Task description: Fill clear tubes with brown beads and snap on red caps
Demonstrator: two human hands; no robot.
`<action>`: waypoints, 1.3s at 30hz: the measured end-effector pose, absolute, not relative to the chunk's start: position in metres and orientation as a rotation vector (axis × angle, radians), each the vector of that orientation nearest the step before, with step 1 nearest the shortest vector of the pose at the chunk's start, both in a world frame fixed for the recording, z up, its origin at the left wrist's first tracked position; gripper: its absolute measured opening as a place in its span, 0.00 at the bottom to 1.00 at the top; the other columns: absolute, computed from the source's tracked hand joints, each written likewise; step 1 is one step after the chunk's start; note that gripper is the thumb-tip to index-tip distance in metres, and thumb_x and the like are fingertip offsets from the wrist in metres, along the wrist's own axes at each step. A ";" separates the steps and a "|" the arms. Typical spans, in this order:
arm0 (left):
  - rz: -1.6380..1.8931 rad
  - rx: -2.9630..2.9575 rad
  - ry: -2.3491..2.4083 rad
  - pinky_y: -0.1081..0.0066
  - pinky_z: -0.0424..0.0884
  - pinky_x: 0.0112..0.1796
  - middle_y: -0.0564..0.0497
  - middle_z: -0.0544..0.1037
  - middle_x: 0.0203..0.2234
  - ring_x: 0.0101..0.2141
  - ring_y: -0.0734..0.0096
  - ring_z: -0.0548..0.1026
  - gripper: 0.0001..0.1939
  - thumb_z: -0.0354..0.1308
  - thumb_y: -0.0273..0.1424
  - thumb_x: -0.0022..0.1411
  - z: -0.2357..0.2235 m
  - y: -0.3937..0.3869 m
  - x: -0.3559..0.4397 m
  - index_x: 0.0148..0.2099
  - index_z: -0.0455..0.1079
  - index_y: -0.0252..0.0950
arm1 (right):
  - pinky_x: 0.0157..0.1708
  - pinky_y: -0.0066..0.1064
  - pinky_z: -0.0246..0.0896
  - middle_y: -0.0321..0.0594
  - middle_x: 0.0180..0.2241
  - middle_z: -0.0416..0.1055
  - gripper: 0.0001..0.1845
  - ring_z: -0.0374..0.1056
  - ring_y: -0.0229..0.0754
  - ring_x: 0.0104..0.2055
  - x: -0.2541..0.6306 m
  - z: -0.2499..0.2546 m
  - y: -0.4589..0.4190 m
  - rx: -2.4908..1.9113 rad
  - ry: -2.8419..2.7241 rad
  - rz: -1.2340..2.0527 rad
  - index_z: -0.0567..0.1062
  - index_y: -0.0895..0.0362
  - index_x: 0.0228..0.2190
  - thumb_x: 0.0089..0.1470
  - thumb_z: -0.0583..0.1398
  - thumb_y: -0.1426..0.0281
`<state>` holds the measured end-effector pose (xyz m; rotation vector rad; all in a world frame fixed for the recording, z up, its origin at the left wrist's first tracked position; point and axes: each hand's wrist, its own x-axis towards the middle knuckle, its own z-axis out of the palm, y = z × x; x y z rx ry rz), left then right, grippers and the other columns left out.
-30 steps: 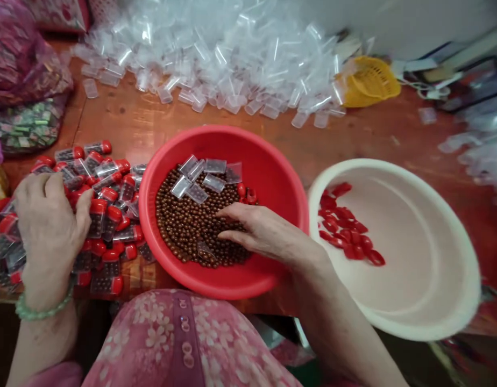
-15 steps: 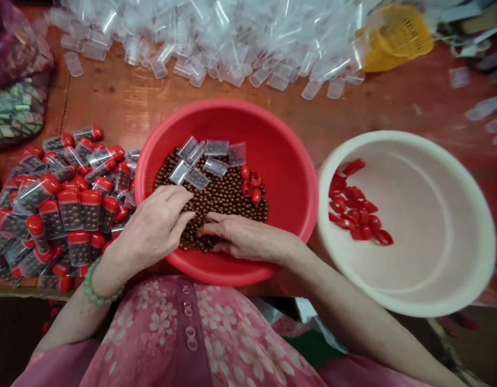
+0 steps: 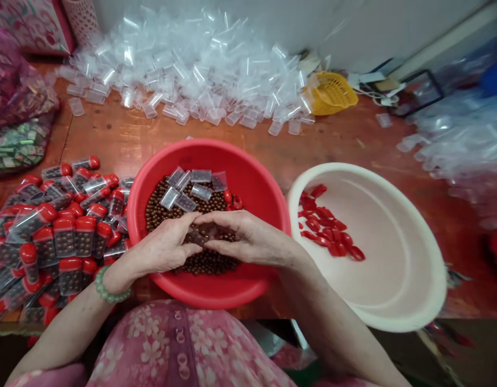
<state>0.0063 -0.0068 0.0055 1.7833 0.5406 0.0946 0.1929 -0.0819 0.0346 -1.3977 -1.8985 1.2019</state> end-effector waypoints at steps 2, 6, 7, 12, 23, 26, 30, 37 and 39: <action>0.145 1.741 0.548 0.62 0.68 0.51 0.45 0.77 0.47 0.47 0.61 0.75 0.23 0.57 0.27 0.58 0.006 -0.007 0.005 0.57 0.65 0.36 | 0.42 0.33 0.70 0.40 0.42 0.77 0.20 0.73 0.39 0.40 0.195 0.035 -0.082 -1.394 -1.804 1.261 0.71 0.55 0.51 0.56 0.59 0.71; 0.227 1.694 0.631 0.67 0.71 0.45 0.49 0.80 0.41 0.41 0.66 0.77 0.19 0.57 0.30 0.61 0.013 -0.006 -0.002 0.55 0.70 0.38 | 0.37 0.32 0.71 0.42 0.40 0.77 0.22 0.73 0.39 0.36 0.218 0.028 -0.078 -1.497 -1.628 1.201 0.69 0.57 0.52 0.56 0.60 0.67; 0.255 1.685 0.637 0.69 0.71 0.44 0.49 0.80 0.40 0.39 0.67 0.77 0.17 0.57 0.30 0.61 0.015 -0.006 -0.003 0.52 0.72 0.38 | 0.36 0.33 0.70 0.42 0.39 0.77 0.20 0.73 0.39 0.35 0.226 0.024 -0.076 -1.594 -1.632 1.092 0.70 0.57 0.50 0.56 0.59 0.68; 0.303 1.775 0.515 0.73 0.71 0.43 0.51 0.81 0.38 0.39 0.71 0.77 0.08 0.57 0.28 0.62 0.018 -0.003 -0.005 0.42 0.75 0.38 | 0.39 0.32 0.66 0.41 0.35 0.78 0.11 0.73 0.41 0.37 0.258 0.008 -0.060 -2.194 -1.830 0.521 0.75 0.58 0.41 0.57 0.56 0.74; 0.308 1.625 0.719 0.73 0.69 0.38 0.51 0.80 0.35 0.36 0.71 0.76 0.09 0.58 0.30 0.60 0.021 -0.003 0.001 0.43 0.73 0.37 | 0.34 0.38 0.64 0.56 0.37 0.77 0.11 0.74 0.54 0.38 0.238 -0.016 -0.041 -2.610 -2.074 0.465 0.71 0.62 0.41 0.57 0.58 0.69; 0.357 1.515 0.701 0.73 0.69 0.38 0.51 0.79 0.35 0.35 0.71 0.76 0.09 0.59 0.30 0.59 0.022 -0.005 0.004 0.43 0.72 0.36 | 0.33 0.37 0.63 0.56 0.36 0.77 0.12 0.75 0.54 0.38 0.235 -0.020 -0.037 -2.667 -2.042 0.477 0.69 0.61 0.43 0.57 0.56 0.71; 0.424 1.465 0.693 0.72 0.69 0.38 0.52 0.77 0.33 0.34 0.73 0.74 0.09 0.59 0.27 0.57 0.017 -0.005 0.004 0.42 0.72 0.34 | 0.32 0.38 0.62 0.56 0.35 0.77 0.13 0.74 0.56 0.38 0.235 -0.017 -0.038 -2.704 -1.994 0.510 0.70 0.62 0.43 0.57 0.54 0.71; 0.448 1.283 0.700 0.72 0.67 0.37 0.53 0.75 0.30 0.32 0.75 0.71 0.09 0.61 0.27 0.54 0.011 -0.008 0.002 0.39 0.72 0.33 | 0.29 0.30 0.61 0.36 0.26 0.70 0.12 0.67 0.39 0.27 0.235 0.000 -0.053 -1.945 -1.368 0.902 0.72 0.56 0.37 0.48 0.62 0.67; 0.445 1.250 0.726 0.72 0.67 0.37 0.53 0.75 0.30 0.32 0.75 0.71 0.09 0.62 0.28 0.54 0.011 -0.010 0.003 0.39 0.72 0.33 | 0.26 0.27 0.60 0.33 0.25 0.69 0.13 0.65 0.35 0.25 0.224 0.005 -0.056 -1.639 -1.107 0.972 0.73 0.55 0.33 0.43 0.66 0.66</action>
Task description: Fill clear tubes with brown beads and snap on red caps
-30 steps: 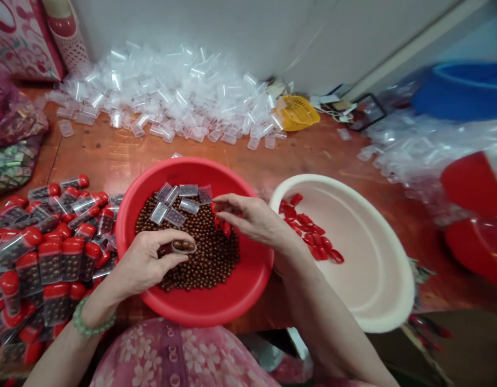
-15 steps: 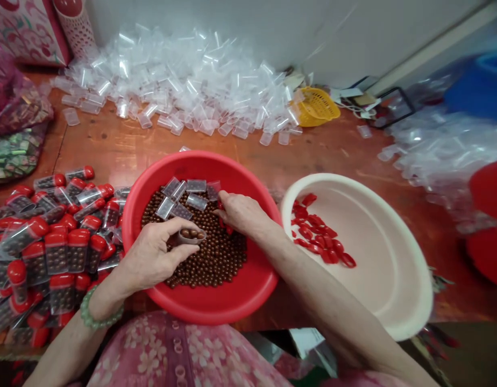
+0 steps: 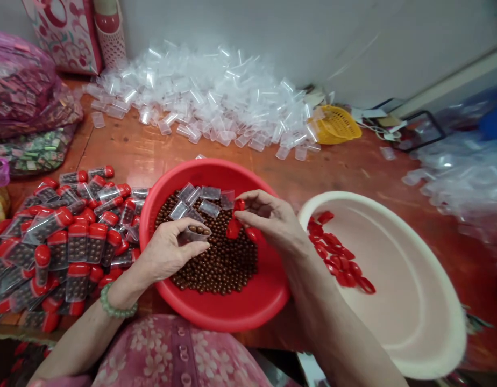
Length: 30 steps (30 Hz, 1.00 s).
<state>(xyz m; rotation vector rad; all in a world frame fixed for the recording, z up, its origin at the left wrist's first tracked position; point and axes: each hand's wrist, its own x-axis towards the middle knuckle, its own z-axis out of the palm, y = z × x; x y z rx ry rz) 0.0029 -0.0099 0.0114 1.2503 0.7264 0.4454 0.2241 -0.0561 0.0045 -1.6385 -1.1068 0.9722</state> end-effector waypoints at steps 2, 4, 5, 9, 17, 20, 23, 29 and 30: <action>0.436 1.218 0.749 0.72 0.67 0.37 0.52 0.76 0.30 0.32 0.75 0.71 0.10 0.62 0.28 0.53 0.012 -0.012 0.004 0.39 0.72 0.32 | 0.24 0.25 0.60 0.31 0.24 0.69 0.13 0.63 0.33 0.23 0.209 0.008 -0.058 -1.441 -0.927 0.967 0.73 0.54 0.31 0.40 0.68 0.67; 0.432 1.187 0.760 0.72 0.67 0.37 0.52 0.76 0.31 0.32 0.74 0.72 0.11 0.63 0.28 0.53 0.013 -0.014 0.004 0.40 0.71 0.32 | 0.24 0.24 0.60 0.30 0.24 0.70 0.13 0.63 0.32 0.23 0.194 0.009 -0.059 -1.310 -0.835 0.971 0.73 0.53 0.29 0.39 0.70 0.67; 0.434 1.175 0.763 0.72 0.67 0.37 0.52 0.76 0.30 0.32 0.74 0.72 0.11 0.63 0.28 0.53 0.014 -0.015 0.004 0.39 0.71 0.32 | 0.25 0.24 0.62 0.30 0.24 0.71 0.13 0.64 0.32 0.24 0.188 0.009 -0.060 -1.272 -0.819 0.974 0.73 0.53 0.29 0.40 0.70 0.67; 0.468 1.118 0.800 0.72 0.67 0.36 0.54 0.74 0.28 0.31 0.75 0.72 0.10 0.63 0.29 0.52 0.016 -0.018 0.004 0.38 0.70 0.32 | 0.34 0.26 0.68 0.33 0.29 0.75 0.10 0.71 0.35 0.31 0.176 0.010 -0.066 -1.258 -0.891 0.955 0.74 0.52 0.32 0.46 0.68 0.67; 0.571 1.036 0.826 0.72 0.65 0.40 0.53 0.74 0.31 0.33 0.75 0.71 0.13 0.64 0.27 0.50 0.010 -0.017 0.004 0.39 0.69 0.32 | 0.25 0.24 0.65 0.34 0.27 0.74 0.08 0.69 0.35 0.25 0.183 0.029 -0.080 -1.518 -1.439 0.729 0.74 0.54 0.37 0.52 0.64 0.69; 0.584 1.021 0.799 0.71 0.66 0.40 0.53 0.74 0.31 0.33 0.74 0.71 0.13 0.64 0.27 0.49 0.007 -0.016 0.005 0.39 0.68 0.32 | 0.34 0.28 0.70 0.39 0.32 0.76 0.10 0.73 0.38 0.32 0.183 0.036 -0.082 -1.538 -1.784 0.631 0.75 0.55 0.41 0.56 0.62 0.71; 0.579 1.001 0.782 0.72 0.65 0.38 0.54 0.73 0.30 0.32 0.74 0.71 0.13 0.64 0.26 0.48 0.004 -0.015 0.005 0.38 0.68 0.32 | 0.40 0.29 0.71 0.42 0.39 0.77 0.13 0.74 0.39 0.39 0.177 0.036 -0.082 -1.487 -1.953 0.581 0.75 0.55 0.46 0.60 0.58 0.72; 0.546 0.865 0.662 0.70 0.66 0.43 0.52 0.76 0.33 0.35 0.73 0.72 0.17 0.63 0.22 0.46 0.001 -0.012 0.004 0.42 0.71 0.32 | 0.40 0.32 0.73 0.45 0.40 0.74 0.20 0.74 0.42 0.40 0.163 0.019 -0.086 -1.564 -2.063 0.288 0.69 0.54 0.55 0.62 0.55 0.73; 0.542 0.806 0.632 0.71 0.66 0.44 0.52 0.77 0.33 0.36 0.73 0.73 0.18 0.63 0.21 0.45 0.001 -0.012 0.004 0.42 0.71 0.32 | 0.39 0.32 0.73 0.47 0.40 0.74 0.22 0.74 0.43 0.40 0.163 0.017 -0.087 -1.575 -2.089 0.251 0.68 0.55 0.57 0.62 0.54 0.73</action>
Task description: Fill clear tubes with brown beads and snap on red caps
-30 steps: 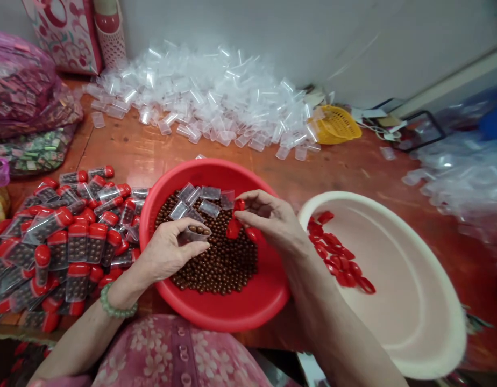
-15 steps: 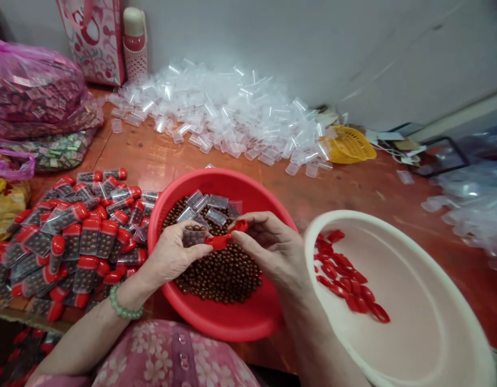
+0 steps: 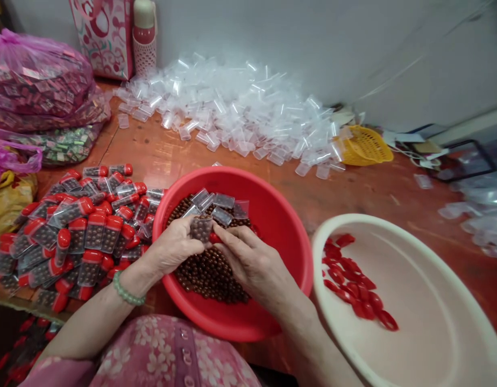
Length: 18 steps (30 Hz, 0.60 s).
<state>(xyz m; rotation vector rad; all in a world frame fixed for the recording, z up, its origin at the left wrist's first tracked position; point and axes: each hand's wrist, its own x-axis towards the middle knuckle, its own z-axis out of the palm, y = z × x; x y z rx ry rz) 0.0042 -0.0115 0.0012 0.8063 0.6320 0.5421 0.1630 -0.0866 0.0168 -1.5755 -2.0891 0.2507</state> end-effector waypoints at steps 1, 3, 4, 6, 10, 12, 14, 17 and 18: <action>0.536 0.739 0.607 0.71 0.67 0.44 0.51 0.77 0.34 0.37 0.73 0.73 0.19 0.62 0.19 0.44 0.002 -0.011 0.004 0.42 0.72 0.32 | 0.38 0.33 0.73 0.48 0.40 0.73 0.22 0.73 0.43 0.39 0.163 0.015 -0.087 -1.578 -2.107 0.234 0.67 0.56 0.58 0.62 0.54 0.73; 0.503 0.603 0.577 0.71 0.68 0.44 0.51 0.78 0.34 0.37 0.73 0.74 0.19 0.60 0.17 0.42 0.004 -0.008 0.002 0.40 0.73 0.31 | 0.38 0.32 0.73 0.47 0.40 0.72 0.23 0.72 0.42 0.40 0.166 0.015 -0.087 -1.549 -2.090 0.284 0.67 0.56 0.58 0.62 0.53 0.74; 0.486 0.538 0.561 0.69 0.69 0.45 0.51 0.78 0.34 0.37 0.73 0.74 0.19 0.59 0.17 0.41 0.005 -0.007 0.001 0.40 0.74 0.31 | 0.39 0.32 0.72 0.46 0.40 0.71 0.22 0.72 0.42 0.40 0.169 0.016 -0.087 -1.529 -2.052 0.353 0.68 0.55 0.57 0.62 0.54 0.74; 0.452 0.432 0.502 0.64 0.70 0.47 0.48 0.79 0.35 0.37 0.69 0.76 0.19 0.58 0.19 0.42 0.006 -0.003 -0.002 0.40 0.74 0.30 | 0.39 0.31 0.71 0.42 0.38 0.71 0.21 0.71 0.40 0.39 0.176 0.022 -0.084 -1.495 -1.915 0.522 0.71 0.51 0.55 0.61 0.56 0.72; 0.392 0.372 0.391 0.58 0.67 0.52 0.39 0.80 0.41 0.45 0.57 0.78 0.19 0.57 0.24 0.48 0.004 0.000 -0.008 0.45 0.73 0.27 | 0.42 0.33 0.69 0.39 0.39 0.73 0.16 0.71 0.40 0.41 0.191 0.034 -0.072 -1.479 -1.595 0.786 0.76 0.47 0.49 0.59 0.59 0.68; 0.361 0.423 0.397 0.61 0.68 0.50 0.40 0.81 0.41 0.44 0.58 0.79 0.19 0.58 0.23 0.49 0.004 -0.001 -0.008 0.47 0.72 0.28 | 0.44 0.35 0.68 0.39 0.40 0.74 0.15 0.71 0.41 0.42 0.193 0.037 -0.064 -1.451 -1.485 0.882 0.77 0.48 0.47 0.57 0.62 0.66; 0.321 0.483 0.413 0.64 0.70 0.47 0.41 0.81 0.40 0.41 0.62 0.80 0.18 0.60 0.22 0.50 0.004 -0.003 -0.008 0.46 0.72 0.29 | 0.43 0.35 0.69 0.38 0.39 0.75 0.15 0.72 0.41 0.41 0.191 0.037 -0.056 -1.391 -1.392 0.955 0.77 0.49 0.44 0.54 0.64 0.63; 0.290 0.544 0.420 0.68 0.72 0.45 0.41 0.81 0.40 0.39 0.66 0.79 0.16 0.65 0.25 0.51 0.004 -0.007 -0.006 0.44 0.73 0.29 | 0.39 0.31 0.70 0.37 0.36 0.76 0.12 0.72 0.39 0.38 0.185 0.035 -0.047 -1.328 -1.366 1.016 0.76 0.51 0.39 0.52 0.66 0.63; 0.291 0.557 0.422 0.68 0.72 0.45 0.42 0.81 0.40 0.39 0.67 0.79 0.16 0.65 0.26 0.51 0.004 -0.007 -0.006 0.44 0.73 0.30 | 0.39 0.30 0.69 0.37 0.36 0.76 0.10 0.72 0.39 0.37 0.183 0.034 -0.045 -1.324 -1.393 1.027 0.76 0.52 0.38 0.52 0.65 0.64</action>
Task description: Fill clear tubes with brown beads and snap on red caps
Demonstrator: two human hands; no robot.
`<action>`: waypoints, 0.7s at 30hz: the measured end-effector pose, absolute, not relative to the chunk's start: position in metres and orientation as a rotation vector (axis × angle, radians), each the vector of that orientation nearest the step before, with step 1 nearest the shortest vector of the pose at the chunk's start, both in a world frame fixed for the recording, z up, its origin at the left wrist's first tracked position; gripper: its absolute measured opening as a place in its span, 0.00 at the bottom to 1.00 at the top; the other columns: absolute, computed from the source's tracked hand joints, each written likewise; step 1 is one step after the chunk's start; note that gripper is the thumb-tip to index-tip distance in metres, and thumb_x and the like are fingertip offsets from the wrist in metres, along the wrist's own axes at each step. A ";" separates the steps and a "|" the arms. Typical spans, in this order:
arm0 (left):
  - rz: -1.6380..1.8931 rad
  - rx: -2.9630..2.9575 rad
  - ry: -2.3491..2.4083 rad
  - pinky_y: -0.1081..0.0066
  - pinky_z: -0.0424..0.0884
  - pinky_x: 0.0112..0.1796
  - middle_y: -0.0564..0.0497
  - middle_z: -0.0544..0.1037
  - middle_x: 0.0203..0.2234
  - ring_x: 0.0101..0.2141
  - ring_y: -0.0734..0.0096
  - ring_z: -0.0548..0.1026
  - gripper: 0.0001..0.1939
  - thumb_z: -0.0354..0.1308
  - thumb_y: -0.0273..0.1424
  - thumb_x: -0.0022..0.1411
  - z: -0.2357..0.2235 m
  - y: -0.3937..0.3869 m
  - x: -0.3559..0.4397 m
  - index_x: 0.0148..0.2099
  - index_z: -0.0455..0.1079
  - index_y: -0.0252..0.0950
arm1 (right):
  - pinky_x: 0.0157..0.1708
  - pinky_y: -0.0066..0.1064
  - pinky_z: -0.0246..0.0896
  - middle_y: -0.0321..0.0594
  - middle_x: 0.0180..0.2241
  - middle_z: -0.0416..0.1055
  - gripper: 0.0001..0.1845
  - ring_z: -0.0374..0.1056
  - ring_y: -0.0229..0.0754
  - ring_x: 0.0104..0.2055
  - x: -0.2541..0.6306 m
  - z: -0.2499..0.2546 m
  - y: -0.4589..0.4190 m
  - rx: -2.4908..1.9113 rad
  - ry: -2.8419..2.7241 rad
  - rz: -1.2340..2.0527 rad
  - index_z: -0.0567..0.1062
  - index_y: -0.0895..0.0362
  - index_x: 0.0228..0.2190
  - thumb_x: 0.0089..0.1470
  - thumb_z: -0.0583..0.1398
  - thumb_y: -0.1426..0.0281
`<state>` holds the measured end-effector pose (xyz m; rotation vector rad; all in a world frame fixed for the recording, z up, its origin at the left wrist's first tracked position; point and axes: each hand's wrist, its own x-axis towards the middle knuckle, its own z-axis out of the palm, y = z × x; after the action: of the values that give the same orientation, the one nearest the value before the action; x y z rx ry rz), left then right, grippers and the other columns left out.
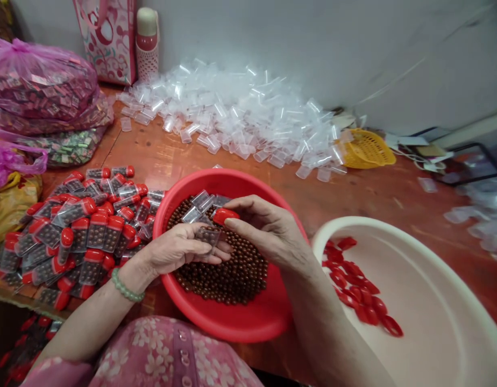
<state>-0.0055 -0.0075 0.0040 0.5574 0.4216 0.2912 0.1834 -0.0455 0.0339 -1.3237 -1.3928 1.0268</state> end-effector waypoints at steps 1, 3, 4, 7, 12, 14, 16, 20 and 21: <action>0.295 0.569 0.422 0.69 0.72 0.45 0.42 0.81 0.39 0.38 0.68 0.79 0.16 0.66 0.26 0.51 0.004 -0.008 -0.005 0.44 0.73 0.30 | 0.38 0.30 0.69 0.37 0.35 0.76 0.09 0.72 0.38 0.37 0.182 0.034 -0.045 -1.322 -1.424 1.035 0.77 0.52 0.37 0.53 0.65 0.65; 0.297 0.579 0.416 0.69 0.72 0.44 0.43 0.81 0.38 0.38 0.69 0.79 0.18 0.67 0.28 0.51 0.003 -0.008 -0.004 0.45 0.73 0.31 | 0.38 0.30 0.68 0.37 0.35 0.76 0.08 0.72 0.38 0.36 0.180 0.033 -0.044 -1.321 -1.473 1.044 0.77 0.53 0.37 0.54 0.64 0.66; 0.297 0.579 0.410 0.70 0.72 0.44 0.44 0.81 0.37 0.37 0.69 0.80 0.18 0.68 0.29 0.51 0.003 -0.008 -0.004 0.46 0.73 0.31 | 0.37 0.30 0.68 0.37 0.34 0.77 0.07 0.72 0.38 0.36 0.179 0.034 -0.044 -1.318 -1.490 1.042 0.77 0.53 0.37 0.54 0.64 0.66; 0.301 0.580 0.401 0.70 0.72 0.43 0.45 0.81 0.36 0.37 0.69 0.79 0.20 0.68 0.30 0.51 0.001 -0.008 -0.004 0.47 0.73 0.31 | 0.37 0.31 0.68 0.38 0.33 0.77 0.07 0.73 0.39 0.35 0.178 0.035 -0.043 -1.314 -1.538 1.028 0.78 0.54 0.36 0.54 0.63 0.67; 0.323 0.593 0.396 0.69 0.71 0.44 0.44 0.80 0.36 0.38 0.69 0.79 0.21 0.69 0.32 0.52 0.001 -0.008 -0.005 0.47 0.72 0.30 | 0.37 0.32 0.68 0.40 0.34 0.77 0.08 0.72 0.40 0.35 0.182 0.038 -0.043 -1.368 -1.629 0.965 0.78 0.55 0.37 0.55 0.63 0.66; 0.307 0.605 0.404 0.70 0.71 0.43 0.43 0.80 0.37 0.38 0.69 0.78 0.20 0.69 0.34 0.51 0.001 -0.009 -0.005 0.45 0.72 0.30 | 0.36 0.31 0.67 0.39 0.33 0.77 0.07 0.72 0.39 0.34 0.185 0.041 -0.043 -1.363 -1.705 0.940 0.78 0.55 0.37 0.55 0.62 0.67; 0.294 0.625 0.425 0.70 0.72 0.42 0.44 0.80 0.37 0.37 0.70 0.78 0.21 0.69 0.35 0.51 0.001 -0.009 -0.005 0.44 0.72 0.30 | 0.35 0.31 0.67 0.38 0.32 0.77 0.07 0.71 0.39 0.33 0.187 0.045 -0.043 -1.353 -1.794 0.910 0.78 0.55 0.37 0.56 0.62 0.68; 0.322 0.676 0.463 0.70 0.72 0.41 0.46 0.78 0.34 0.36 0.71 0.77 0.19 0.69 0.35 0.52 0.000 -0.010 -0.004 0.43 0.71 0.30 | 0.36 0.32 0.66 0.39 0.32 0.77 0.08 0.71 0.40 0.33 0.192 0.056 -0.041 -1.360 -1.954 0.861 0.78 0.54 0.37 0.57 0.60 0.66; 0.338 0.693 0.465 0.70 0.72 0.41 0.47 0.78 0.33 0.35 0.72 0.77 0.18 0.69 0.36 0.52 0.000 -0.010 -0.004 0.42 0.71 0.30 | 0.35 0.32 0.66 0.39 0.32 0.77 0.08 0.71 0.40 0.33 0.194 0.059 -0.041 -1.366 -1.982 0.847 0.78 0.54 0.37 0.58 0.60 0.66</action>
<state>-0.0039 -0.0101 -0.0003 0.6930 0.4646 0.3377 0.1938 -0.0413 0.0591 -1.3661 -1.9817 0.8465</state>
